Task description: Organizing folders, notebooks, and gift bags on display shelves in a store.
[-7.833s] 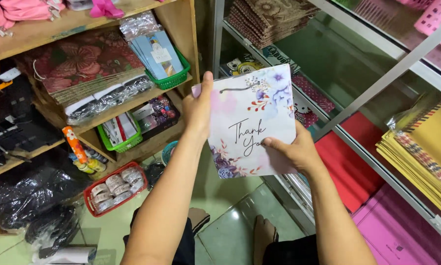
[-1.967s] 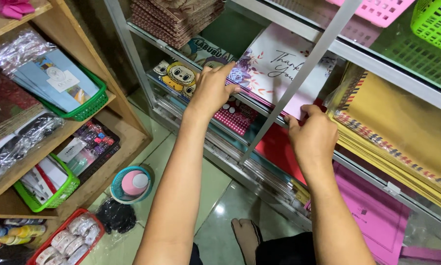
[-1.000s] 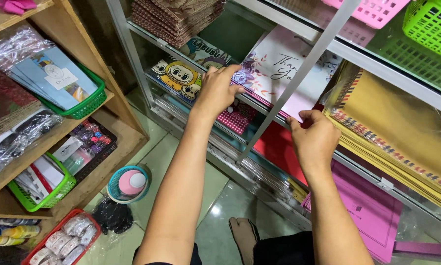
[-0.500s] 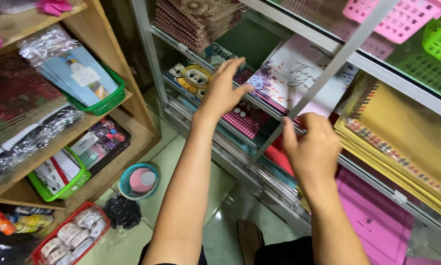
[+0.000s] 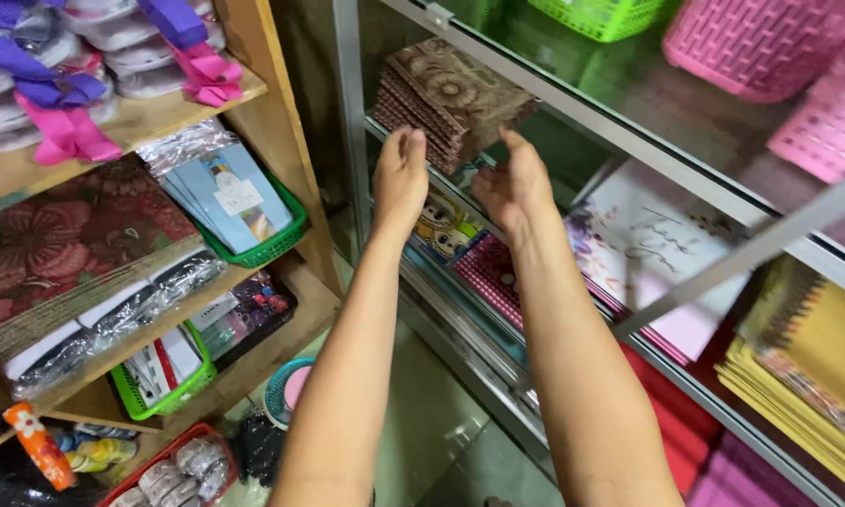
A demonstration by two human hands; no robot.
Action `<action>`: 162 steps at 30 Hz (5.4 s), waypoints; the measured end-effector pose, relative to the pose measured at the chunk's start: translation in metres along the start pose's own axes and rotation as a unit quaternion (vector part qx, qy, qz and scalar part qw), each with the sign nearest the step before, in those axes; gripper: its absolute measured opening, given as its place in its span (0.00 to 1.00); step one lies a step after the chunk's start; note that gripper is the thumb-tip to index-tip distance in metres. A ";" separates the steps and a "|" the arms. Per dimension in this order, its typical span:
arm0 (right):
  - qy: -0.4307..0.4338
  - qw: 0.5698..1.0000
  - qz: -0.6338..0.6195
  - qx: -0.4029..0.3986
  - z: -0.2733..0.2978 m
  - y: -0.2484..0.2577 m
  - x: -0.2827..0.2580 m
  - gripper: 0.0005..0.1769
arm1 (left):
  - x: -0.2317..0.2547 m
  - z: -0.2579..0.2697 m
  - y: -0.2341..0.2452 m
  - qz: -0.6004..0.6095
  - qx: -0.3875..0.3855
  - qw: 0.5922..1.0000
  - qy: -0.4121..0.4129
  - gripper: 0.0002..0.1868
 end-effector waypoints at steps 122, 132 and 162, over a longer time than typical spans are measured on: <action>0.318 0.932 0.042 -0.167 0.342 -0.072 0.115 0.34 | 0.070 0.265 0.110 0.597 -0.041 0.799 -0.059 0.56; 0.239 0.891 0.010 -0.386 0.319 -0.038 0.106 0.51 | 0.063 0.250 0.141 0.560 -0.013 0.828 0.021 0.26; 0.128 0.972 -0.048 -0.193 0.300 -0.027 0.097 0.47 | 0.099 0.265 0.134 0.402 0.059 0.913 -0.016 0.31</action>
Point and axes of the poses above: each hand's wrist, its own z-axis away from the middle knuckle, its own y-axis out of the back of the hand, x = y × z, the point moved 2 cm from there along -z, towards the middle knuckle, and after that the axes turned 12 degrees about -x, right-handed, at the moved point
